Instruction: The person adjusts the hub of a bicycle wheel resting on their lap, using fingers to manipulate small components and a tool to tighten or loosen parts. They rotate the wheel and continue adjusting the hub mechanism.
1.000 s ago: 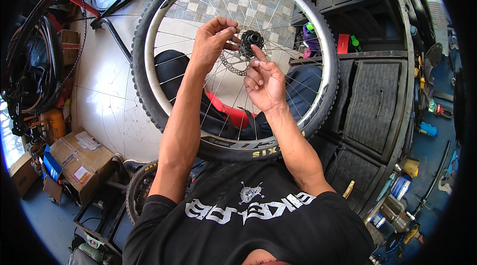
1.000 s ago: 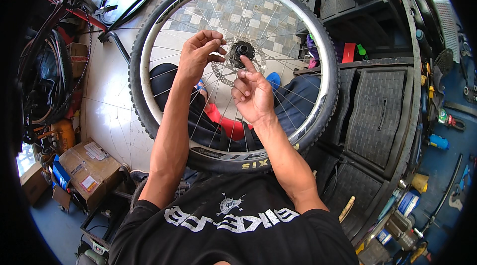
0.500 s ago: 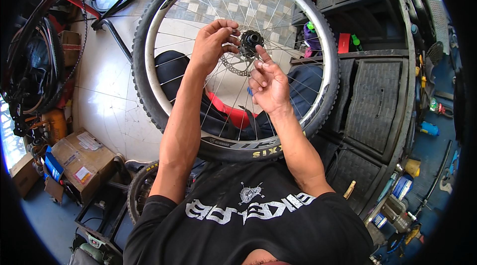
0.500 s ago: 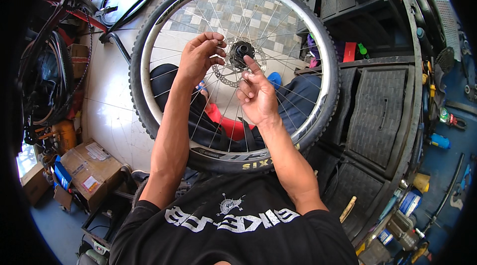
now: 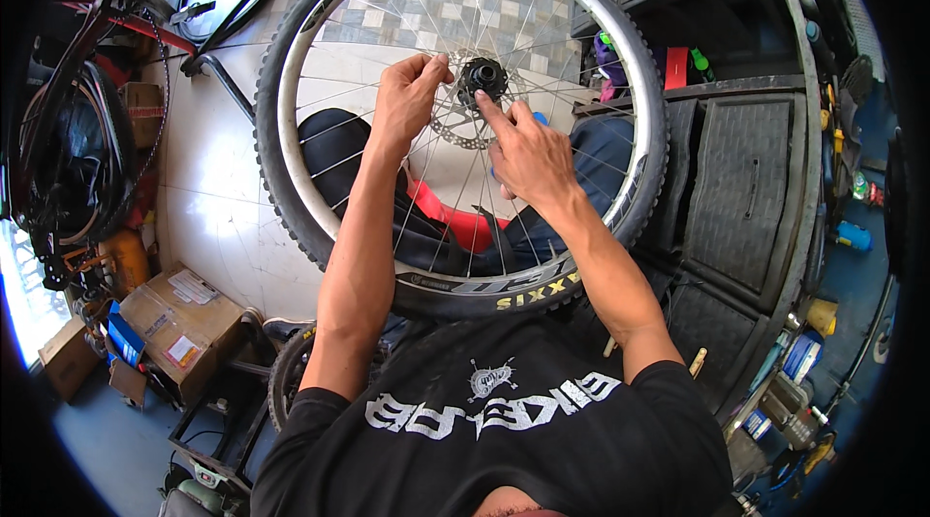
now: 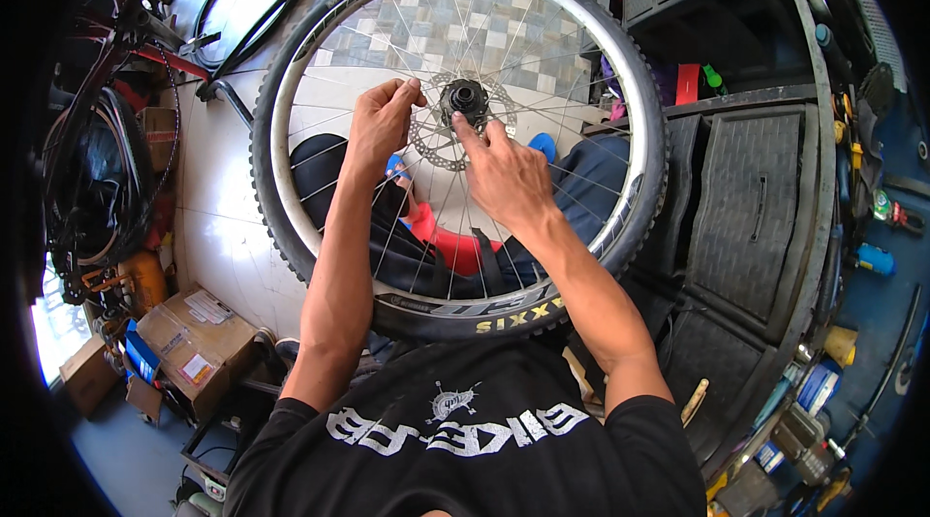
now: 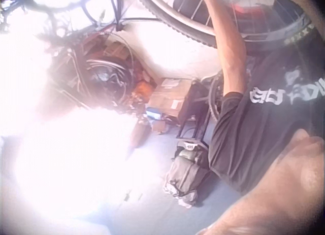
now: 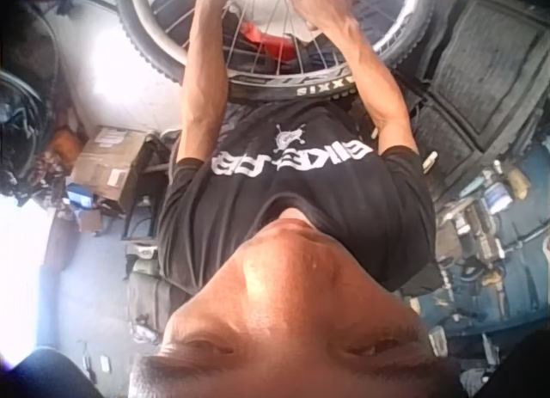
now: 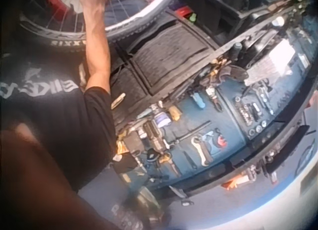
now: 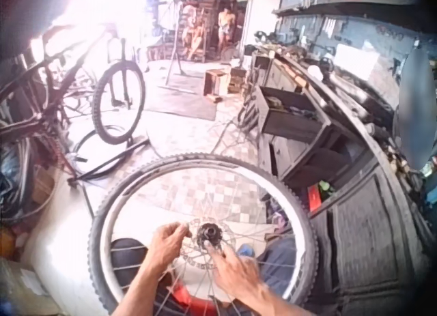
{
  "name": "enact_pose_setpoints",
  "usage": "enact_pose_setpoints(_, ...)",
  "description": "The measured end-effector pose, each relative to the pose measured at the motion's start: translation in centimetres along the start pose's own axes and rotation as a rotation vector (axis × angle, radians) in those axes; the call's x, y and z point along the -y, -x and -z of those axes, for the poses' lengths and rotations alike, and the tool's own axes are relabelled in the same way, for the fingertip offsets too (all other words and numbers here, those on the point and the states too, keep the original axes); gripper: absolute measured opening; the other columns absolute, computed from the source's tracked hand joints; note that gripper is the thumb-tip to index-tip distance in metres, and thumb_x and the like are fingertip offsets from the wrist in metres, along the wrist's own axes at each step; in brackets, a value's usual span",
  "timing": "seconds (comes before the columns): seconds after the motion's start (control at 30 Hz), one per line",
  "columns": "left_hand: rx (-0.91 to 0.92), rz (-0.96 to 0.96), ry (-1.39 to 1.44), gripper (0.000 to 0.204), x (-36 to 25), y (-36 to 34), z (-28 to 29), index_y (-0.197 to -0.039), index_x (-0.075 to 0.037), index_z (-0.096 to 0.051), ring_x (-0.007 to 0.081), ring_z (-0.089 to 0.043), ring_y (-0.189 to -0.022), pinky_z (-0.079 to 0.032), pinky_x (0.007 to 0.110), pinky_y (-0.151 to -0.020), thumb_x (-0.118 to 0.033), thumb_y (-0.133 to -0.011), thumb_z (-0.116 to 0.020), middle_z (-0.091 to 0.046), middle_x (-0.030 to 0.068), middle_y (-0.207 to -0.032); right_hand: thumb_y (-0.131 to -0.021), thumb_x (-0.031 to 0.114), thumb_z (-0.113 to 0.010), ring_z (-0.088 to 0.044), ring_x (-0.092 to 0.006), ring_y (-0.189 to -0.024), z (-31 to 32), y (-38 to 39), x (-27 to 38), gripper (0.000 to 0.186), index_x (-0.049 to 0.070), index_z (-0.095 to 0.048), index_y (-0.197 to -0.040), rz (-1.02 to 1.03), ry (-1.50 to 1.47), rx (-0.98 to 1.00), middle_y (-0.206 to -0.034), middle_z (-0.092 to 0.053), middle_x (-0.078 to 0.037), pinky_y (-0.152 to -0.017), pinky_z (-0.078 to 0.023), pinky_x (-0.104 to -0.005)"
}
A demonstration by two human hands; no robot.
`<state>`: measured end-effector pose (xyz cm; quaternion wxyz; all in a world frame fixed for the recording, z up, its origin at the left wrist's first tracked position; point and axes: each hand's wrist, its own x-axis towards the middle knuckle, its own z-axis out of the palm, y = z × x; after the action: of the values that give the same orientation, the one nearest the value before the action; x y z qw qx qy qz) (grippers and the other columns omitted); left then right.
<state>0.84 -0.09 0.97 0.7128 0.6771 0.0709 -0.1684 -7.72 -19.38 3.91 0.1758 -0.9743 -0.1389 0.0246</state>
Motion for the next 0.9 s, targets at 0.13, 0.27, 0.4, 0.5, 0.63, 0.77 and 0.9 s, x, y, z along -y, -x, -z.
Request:
enact_pose_setpoints(0.13,-0.029,-0.009,-0.005,0.035,0.23,-0.19,0.22,-0.088,-0.005,-0.067,0.0013,-0.030,-0.045,-0.023,0.024,-0.042,-0.033,-0.108,-0.061,-0.040,-0.0098,-0.056,-0.088,0.011,-0.067,-0.071,-0.0314,-0.070,-0.41,-0.60,-0.08,0.059,0.013,-0.061,-0.146,-0.004,0.020,0.007,-0.096,-0.060,-0.013,-0.062,-0.059,-0.0445)
enact_pose_setpoints(0.27,-0.023,0.015,0.023,0.039,0.19,-0.34,0.61,-0.088,-0.002,-0.072,0.0020,-0.036,-0.048,-0.026,0.025,-0.044,-0.035,-0.107,-0.064,-0.046,-0.0079,-0.058,-0.085,0.012,-0.070,-0.069,-0.0292,-0.069,-0.88,-0.90,-0.14,0.064,0.017,-0.060,-0.148,-0.033,0.031,-0.001,-0.094,-0.059,-0.009,-0.062,-0.058,-0.0438)
enact_pose_setpoints(0.4,-0.014,0.023,0.047,0.037,0.10,-0.27,0.59,-0.089,-0.003,-0.069,0.0014,-0.033,-0.047,-0.025,0.024,-0.043,-0.033,-0.108,-0.063,-0.043,-0.0084,-0.057,-0.085,0.012,-0.071,-0.069,-0.0291,-0.069,-0.91,-0.89,-0.21,0.064,0.016,-0.060,-0.148,-0.041,0.036,-0.012,-0.094,-0.059,-0.009,-0.062,-0.059,-0.0438)
enact_pose_setpoints(0.5,-0.017,0.025,0.043,0.035,0.09,-0.28,0.49,-0.089,-0.003,-0.067,0.0013,-0.031,-0.046,-0.024,0.023,-0.043,-0.032,-0.108,-0.062,-0.041,-0.0090,-0.057,-0.086,0.012,-0.071,-0.069,-0.0291,-0.070,-0.86,-0.93,-0.15,0.063,0.015,-0.060,-0.148,-0.053,0.009,-0.011,-0.094,-0.058,-0.009,-0.063,-0.059,-0.0439)
enact_pose_setpoints(0.63,-0.018,0.028,0.052,0.039,-0.05,-0.35,0.61,-0.088,-0.002,-0.071,0.0018,-0.034,-0.046,-0.025,0.025,-0.043,-0.035,-0.107,-0.063,-0.044,-0.0079,-0.056,-0.093,0.014,-0.065,-0.074,-0.0316,-0.072,-0.55,-0.98,-0.26,0.054,0.010,-0.060,-0.146,-0.016,0.020,-0.004,-0.098,-0.062,-0.015,-0.060,-0.060,-0.0436)
enact_pose_setpoints(0.77,-0.020,0.032,0.040,0.033,-0.13,-0.25,0.40,-0.089,-0.003,-0.065,0.0008,-0.028,-0.047,-0.023,0.022,-0.043,-0.029,-0.109,-0.061,-0.039,-0.0097,-0.058,-0.092,0.014,-0.065,-0.073,-0.0307,-0.072,-0.33,-1.05,-0.20,0.054,0.009,-0.061,-0.146,-0.019,0.023,-0.007,-0.098,-0.062,-0.015,-0.061,-0.061,-0.0424)
enact_pose_setpoints(0.9,-0.023,0.033,0.028,0.035,-0.06,-0.38,0.38,-0.089,-0.003,-0.067,0.0012,-0.031,-0.047,-0.024,0.023,-0.043,-0.032,-0.108,-0.061,-0.040,-0.0091,-0.058,-0.092,0.013,-0.065,-0.073,-0.0300,-0.073,-0.13,-0.94,-0.27,0.054,0.007,-0.061,-0.145,-0.033,0.023,0.008,-0.097,-0.062,-0.014,-0.061,-0.061,-0.0408)
